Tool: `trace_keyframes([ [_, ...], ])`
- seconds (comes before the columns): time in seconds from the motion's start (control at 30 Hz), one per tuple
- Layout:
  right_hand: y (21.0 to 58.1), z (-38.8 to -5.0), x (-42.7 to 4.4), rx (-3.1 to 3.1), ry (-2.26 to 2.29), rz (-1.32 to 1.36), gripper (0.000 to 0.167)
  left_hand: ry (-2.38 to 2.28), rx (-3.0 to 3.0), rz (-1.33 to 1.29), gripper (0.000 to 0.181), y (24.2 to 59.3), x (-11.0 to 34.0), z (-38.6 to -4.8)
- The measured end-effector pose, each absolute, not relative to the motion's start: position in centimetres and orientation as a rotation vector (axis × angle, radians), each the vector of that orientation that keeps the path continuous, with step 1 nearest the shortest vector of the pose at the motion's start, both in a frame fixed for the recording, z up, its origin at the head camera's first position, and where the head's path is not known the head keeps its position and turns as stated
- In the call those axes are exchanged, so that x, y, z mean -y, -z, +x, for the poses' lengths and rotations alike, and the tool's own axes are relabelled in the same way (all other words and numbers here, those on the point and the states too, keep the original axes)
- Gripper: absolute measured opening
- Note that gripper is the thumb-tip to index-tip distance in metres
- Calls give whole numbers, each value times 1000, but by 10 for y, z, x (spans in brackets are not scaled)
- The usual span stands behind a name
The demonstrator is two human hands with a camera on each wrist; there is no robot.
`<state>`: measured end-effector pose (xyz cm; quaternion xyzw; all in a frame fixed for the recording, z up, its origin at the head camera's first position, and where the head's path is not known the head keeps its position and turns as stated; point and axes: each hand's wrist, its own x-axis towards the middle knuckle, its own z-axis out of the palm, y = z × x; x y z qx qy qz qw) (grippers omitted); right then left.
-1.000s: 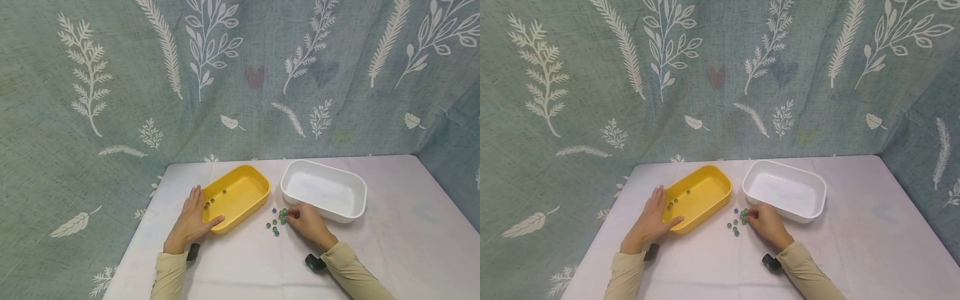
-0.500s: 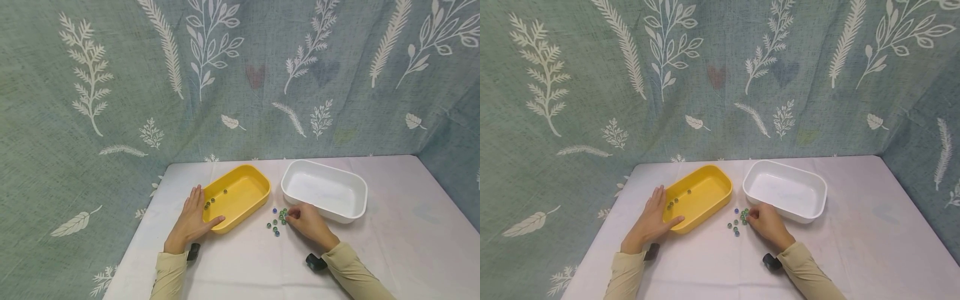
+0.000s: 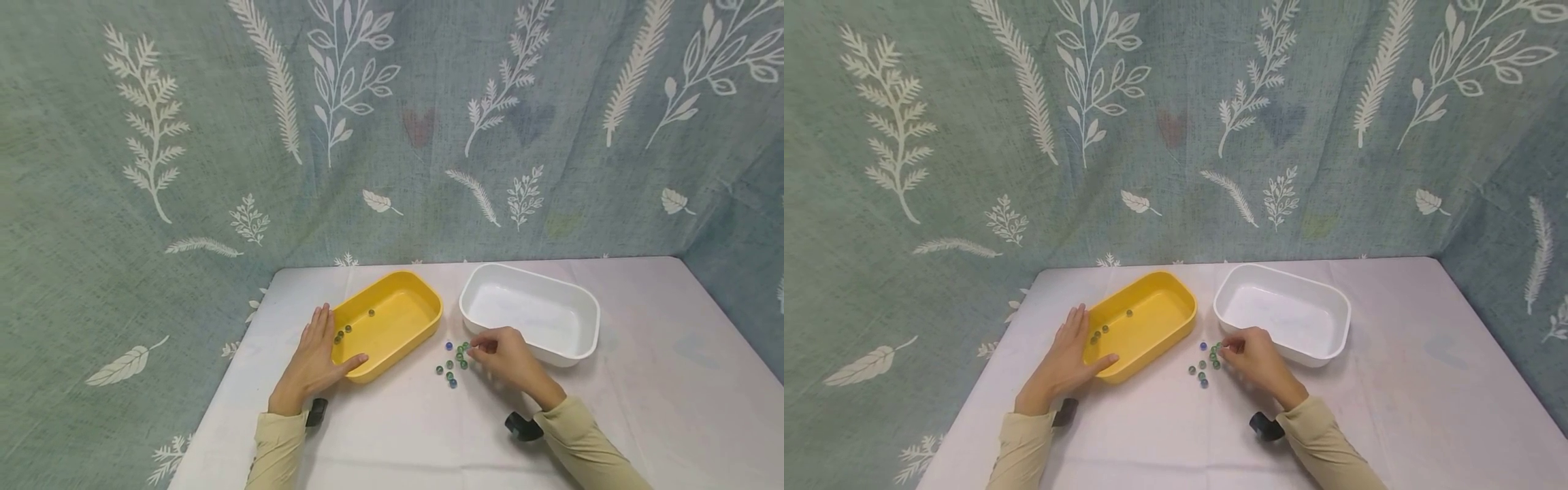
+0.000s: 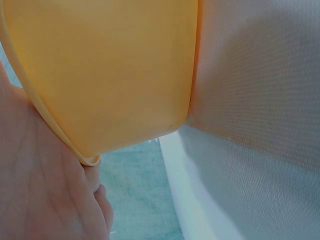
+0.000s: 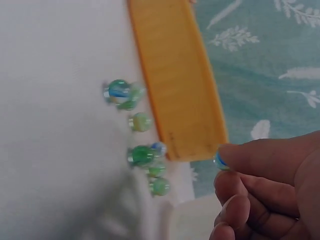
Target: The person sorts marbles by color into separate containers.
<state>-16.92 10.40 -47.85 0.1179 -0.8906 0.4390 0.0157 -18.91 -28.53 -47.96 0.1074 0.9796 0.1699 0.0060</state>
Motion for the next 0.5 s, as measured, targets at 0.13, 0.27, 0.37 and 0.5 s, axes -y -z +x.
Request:
trace_keyframes([
  [0.13,470,-171,-107,2743,-1398,380,9,-521,-3074,340,127,480,285,-189],
  [0.27,460,-174,-109,2723,-1420,397,9,-517,-3072,337,127,480,285,-189],
  [0.37,453,-176,-108,2719,-1420,418,8,-515,-3071,336,127,480,284,-189],
  [0.5,441,-180,-106,2700,-1431,419,7,-511,-3075,343,127,481,284,-189],
])
